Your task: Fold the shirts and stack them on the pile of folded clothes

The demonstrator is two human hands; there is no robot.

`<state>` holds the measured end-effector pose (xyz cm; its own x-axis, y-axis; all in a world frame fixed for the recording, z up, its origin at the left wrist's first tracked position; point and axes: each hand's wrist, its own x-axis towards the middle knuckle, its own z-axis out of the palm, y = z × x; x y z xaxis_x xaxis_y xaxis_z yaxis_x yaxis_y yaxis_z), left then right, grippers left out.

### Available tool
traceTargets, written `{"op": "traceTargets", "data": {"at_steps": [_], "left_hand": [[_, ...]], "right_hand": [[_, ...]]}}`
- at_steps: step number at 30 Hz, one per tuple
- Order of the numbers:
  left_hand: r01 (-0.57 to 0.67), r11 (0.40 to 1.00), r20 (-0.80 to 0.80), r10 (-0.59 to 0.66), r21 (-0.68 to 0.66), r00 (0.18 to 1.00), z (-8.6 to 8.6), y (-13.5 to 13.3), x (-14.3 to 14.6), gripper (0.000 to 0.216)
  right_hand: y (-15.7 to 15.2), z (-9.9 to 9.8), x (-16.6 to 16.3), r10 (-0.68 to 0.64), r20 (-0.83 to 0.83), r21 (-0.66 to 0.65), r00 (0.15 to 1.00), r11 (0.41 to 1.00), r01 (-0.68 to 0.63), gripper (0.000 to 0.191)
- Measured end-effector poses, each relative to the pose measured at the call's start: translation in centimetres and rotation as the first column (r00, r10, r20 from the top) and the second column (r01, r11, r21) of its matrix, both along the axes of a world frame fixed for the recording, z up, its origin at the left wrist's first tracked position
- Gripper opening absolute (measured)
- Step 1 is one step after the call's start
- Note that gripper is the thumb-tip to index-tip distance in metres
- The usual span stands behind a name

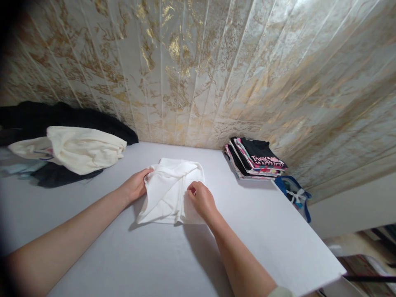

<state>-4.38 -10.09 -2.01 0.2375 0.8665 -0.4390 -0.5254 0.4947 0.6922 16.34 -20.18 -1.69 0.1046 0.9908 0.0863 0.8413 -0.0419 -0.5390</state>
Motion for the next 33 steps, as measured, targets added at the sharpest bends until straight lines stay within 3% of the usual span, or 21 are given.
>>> {"op": "traceTargets", "data": {"at_steps": [4, 9, 17, 21, 24, 33], "left_hand": [[-0.003, 0.999, 0.015, 0.002, 0.046, 1.000, -0.6, 0.3, -0.1, 0.015], [-0.019, 0.998, 0.031, 0.017, 0.057, 0.999, -1.0, 0.4, -0.1, 0.012], [-0.002, 0.997, 0.030, 0.000, 0.080, 1.000, -1.3, 0.4, -0.2, 0.011], [-0.004, 0.997, 0.031, 0.001, 0.083, 1.000, -1.1, 0.3, -0.2, 0.011], [-0.004, 0.996, 0.028, 0.001, 0.088, 1.000, -0.9, 0.2, -0.3, 0.011], [0.007, 0.996, 0.032, -0.010, 0.092, 0.999, -0.8, 0.1, -0.2, 0.011]], "right_hand": [[2.4, 0.7, -0.8, -0.052, 0.106, -0.070, 0.993, 0.996, 0.059, 0.007], [4.8, 0.0, -2.0, -0.177, 0.260, -0.098, 0.949, 0.973, 0.208, 0.014], [5.3, 0.0, -2.3, -0.200, 0.328, -0.155, 0.923, 0.953, 0.262, 0.017], [5.3, -0.2, -2.5, -0.212, 0.352, -0.116, 0.912, 0.957, 0.267, 0.015], [5.4, -0.3, -2.3, -0.231, 0.335, -0.104, 0.913, 0.955, 0.280, 0.013], [6.0, 0.1, -1.1, -0.235, 0.066, -0.107, 0.970, 0.965, 0.241, 0.011]]}}
